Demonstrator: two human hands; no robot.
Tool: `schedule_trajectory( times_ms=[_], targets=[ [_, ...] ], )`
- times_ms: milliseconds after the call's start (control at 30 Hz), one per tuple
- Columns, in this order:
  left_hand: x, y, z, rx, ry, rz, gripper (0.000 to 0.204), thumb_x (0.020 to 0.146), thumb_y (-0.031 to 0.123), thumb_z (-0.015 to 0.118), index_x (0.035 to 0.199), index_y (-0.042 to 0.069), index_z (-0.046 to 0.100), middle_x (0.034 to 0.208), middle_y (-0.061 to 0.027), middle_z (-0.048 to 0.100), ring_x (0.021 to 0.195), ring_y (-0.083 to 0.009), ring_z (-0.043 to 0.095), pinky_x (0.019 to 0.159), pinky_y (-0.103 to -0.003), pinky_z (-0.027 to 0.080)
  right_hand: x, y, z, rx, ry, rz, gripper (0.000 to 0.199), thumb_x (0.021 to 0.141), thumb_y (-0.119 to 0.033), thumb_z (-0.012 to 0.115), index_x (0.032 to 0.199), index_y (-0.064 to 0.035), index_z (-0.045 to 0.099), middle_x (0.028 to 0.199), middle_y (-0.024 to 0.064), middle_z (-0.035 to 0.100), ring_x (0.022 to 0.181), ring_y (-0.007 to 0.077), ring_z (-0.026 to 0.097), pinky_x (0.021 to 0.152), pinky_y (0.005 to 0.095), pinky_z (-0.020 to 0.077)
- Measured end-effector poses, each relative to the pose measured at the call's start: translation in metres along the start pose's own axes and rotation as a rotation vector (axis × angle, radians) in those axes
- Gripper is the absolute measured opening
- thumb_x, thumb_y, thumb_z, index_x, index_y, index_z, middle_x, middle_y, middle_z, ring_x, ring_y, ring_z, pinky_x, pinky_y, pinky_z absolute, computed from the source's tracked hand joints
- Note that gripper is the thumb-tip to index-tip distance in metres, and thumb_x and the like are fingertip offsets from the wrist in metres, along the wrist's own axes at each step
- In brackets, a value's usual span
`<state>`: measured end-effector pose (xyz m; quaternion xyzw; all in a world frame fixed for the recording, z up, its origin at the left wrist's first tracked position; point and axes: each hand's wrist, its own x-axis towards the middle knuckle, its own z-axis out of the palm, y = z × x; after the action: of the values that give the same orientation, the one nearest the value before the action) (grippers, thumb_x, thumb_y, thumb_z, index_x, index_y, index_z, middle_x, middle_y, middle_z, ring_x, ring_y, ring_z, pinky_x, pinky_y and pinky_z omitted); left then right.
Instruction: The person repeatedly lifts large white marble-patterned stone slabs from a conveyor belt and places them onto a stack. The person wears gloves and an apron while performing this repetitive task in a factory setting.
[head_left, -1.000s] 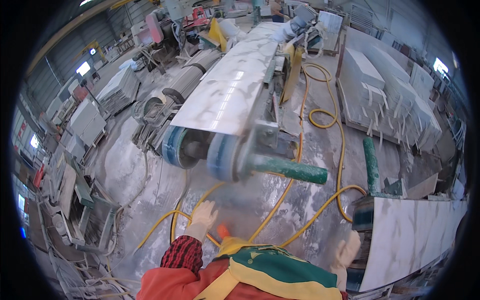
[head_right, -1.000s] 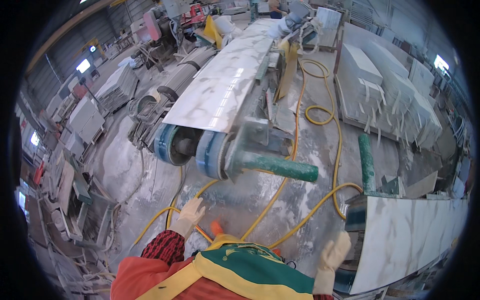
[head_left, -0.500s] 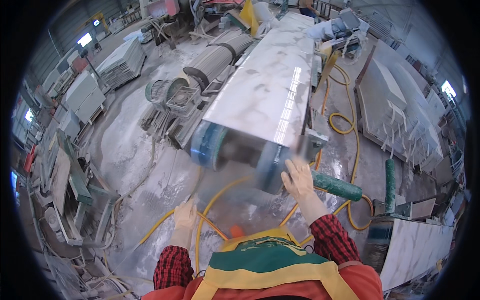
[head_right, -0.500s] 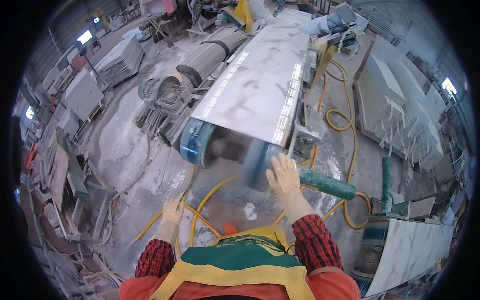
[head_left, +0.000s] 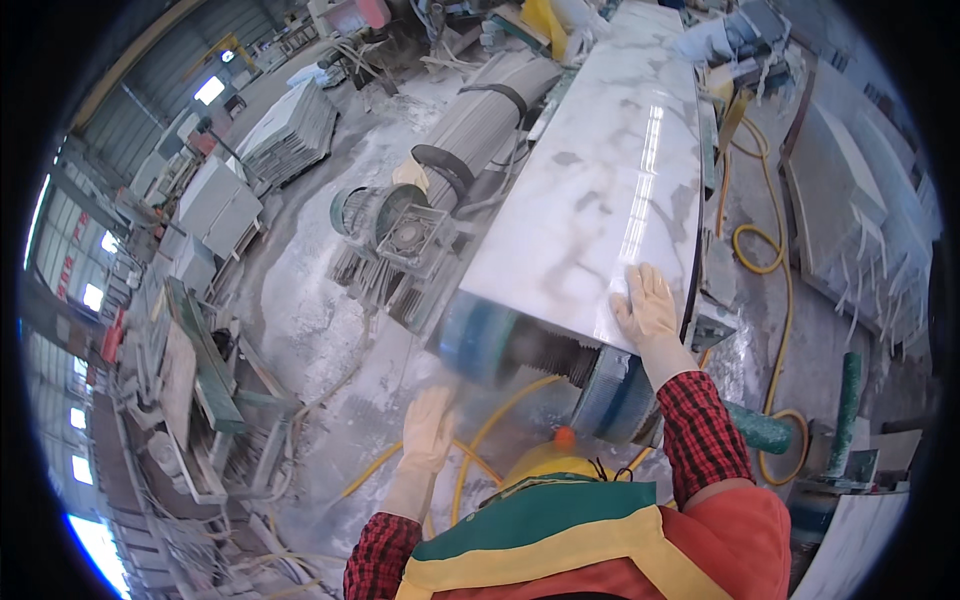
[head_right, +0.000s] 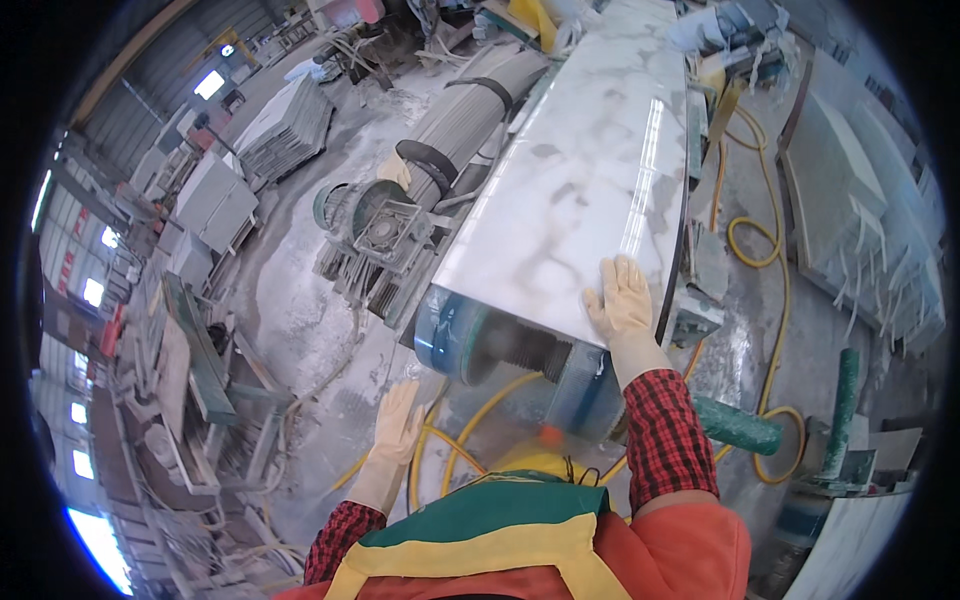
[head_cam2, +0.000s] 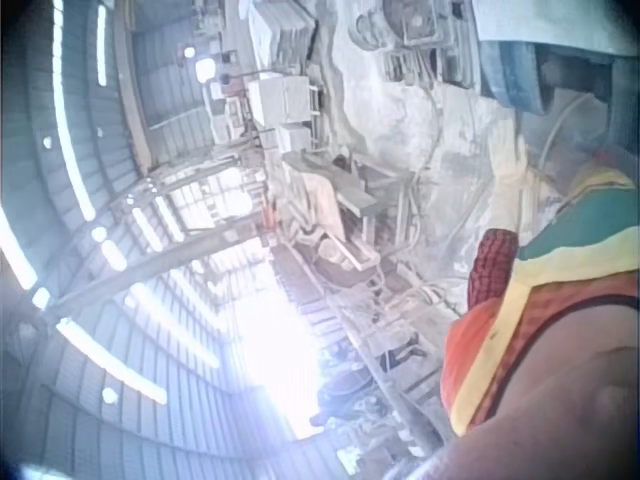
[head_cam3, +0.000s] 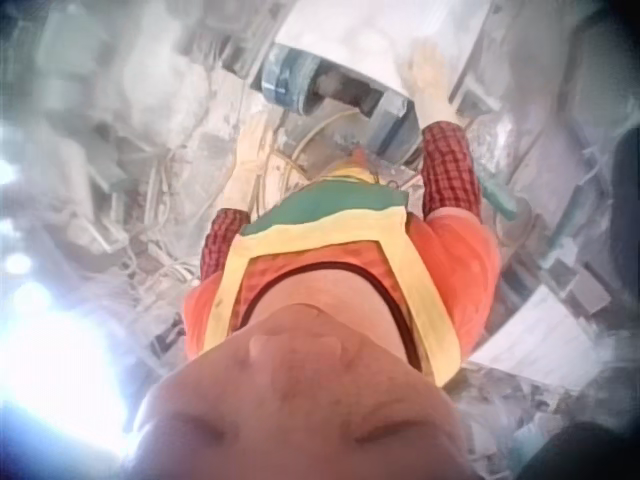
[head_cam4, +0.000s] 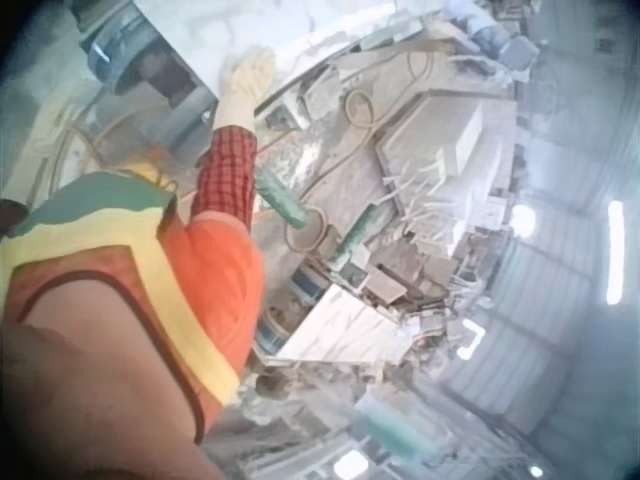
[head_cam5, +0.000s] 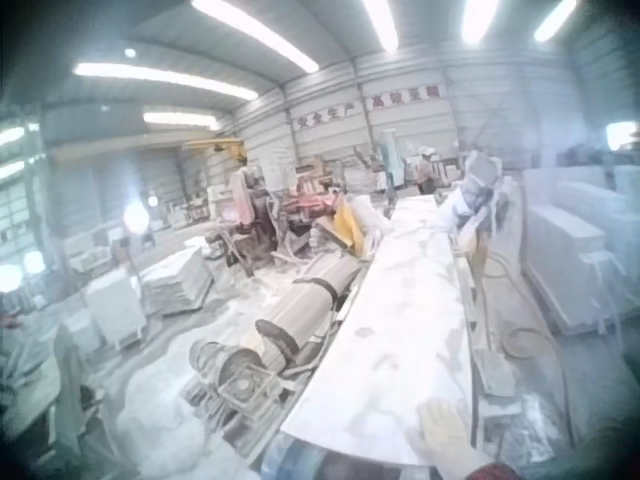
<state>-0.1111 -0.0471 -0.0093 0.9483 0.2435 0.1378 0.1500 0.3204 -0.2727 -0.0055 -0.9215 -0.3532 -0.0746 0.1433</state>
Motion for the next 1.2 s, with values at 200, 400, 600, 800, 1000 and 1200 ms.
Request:
schedule_trajectory(
  times_ms=[200,400,600,800,1000,1200],
  targets=[
    [0.102,0.016,0.001,0.089,-0.042,0.070,0.065,0.103,0.030,0.061,0.160,0.005,0.042,0.162,-0.0246,0.043,0.150,-0.0493,0.035,0.125,-0.056,0.024,0.002,-0.004,-0.013,0.027,-0.094,0.054,0.076,0.098,-0.048,0.058,0.156,-0.0022,0.043,0.164,0.0254,0.039,0.153,0.0406,0.034,0.130,0.0499,0.0209],
    [0.228,0.047,0.026,0.175,-0.108,0.298,0.072,0.103,0.035,0.061,0.163,0.006,0.035,0.166,-0.0263,0.036,0.152,-0.0494,0.031,0.127,-0.055,0.022,-0.002,0.002,0.000,0.050,-0.032,0.058,0.073,0.096,-0.043,0.062,0.155,-0.0035,0.045,0.162,0.0253,0.041,0.151,0.0419,0.036,0.129,0.0510,0.0229],
    [0.321,0.065,0.054,0.257,-0.254,0.449,0.077,0.099,0.042,0.063,0.163,0.007,0.036,0.167,-0.0253,0.035,0.153,-0.0467,0.031,0.128,-0.051,0.021,-0.006,0.002,0.001,0.072,0.091,0.016,0.068,0.095,-0.043,0.063,0.148,-0.0023,0.052,0.156,0.0264,0.048,0.147,0.0430,0.043,0.126,0.0521,0.0283],
    [0.353,0.062,0.075,0.124,-0.220,0.571,0.072,0.099,0.041,0.062,0.161,0.011,0.040,0.166,-0.0223,0.038,0.153,-0.0455,0.032,0.127,-0.052,0.022,-0.006,-0.009,-0.023,0.073,0.073,0.029,0.062,0.096,-0.039,0.064,0.144,-0.0016,0.055,0.151,0.0240,0.053,0.144,0.0423,0.046,0.124,0.0508,0.0313],
    [0.347,0.061,0.080,0.063,-0.193,0.553,0.065,0.100,0.041,0.060,0.157,0.014,0.047,0.164,-0.0201,0.041,0.151,-0.0450,0.035,0.127,-0.053,0.023,-0.010,-0.009,-0.018,0.070,0.052,0.058,0.054,0.099,-0.030,0.061,0.144,-0.0012,0.056,0.151,0.0237,0.054,0.144,0.0420,0.046,0.124,0.0489,0.0325],
    [0.345,0.055,0.083,0.003,-0.136,0.539,0.061,0.100,0.040,0.060,0.155,0.015,0.050,0.162,-0.0194,0.045,0.149,-0.0434,0.038,0.126,-0.054,0.024,-0.007,-0.016,-0.023,-0.035,0.084,0.181,0.056,0.095,-0.029,0.063,0.143,-0.0018,0.056,0.150,0.0239,0.054,0.141,0.0426,0.047,0.121,0.0484,0.0359]
  ],
)
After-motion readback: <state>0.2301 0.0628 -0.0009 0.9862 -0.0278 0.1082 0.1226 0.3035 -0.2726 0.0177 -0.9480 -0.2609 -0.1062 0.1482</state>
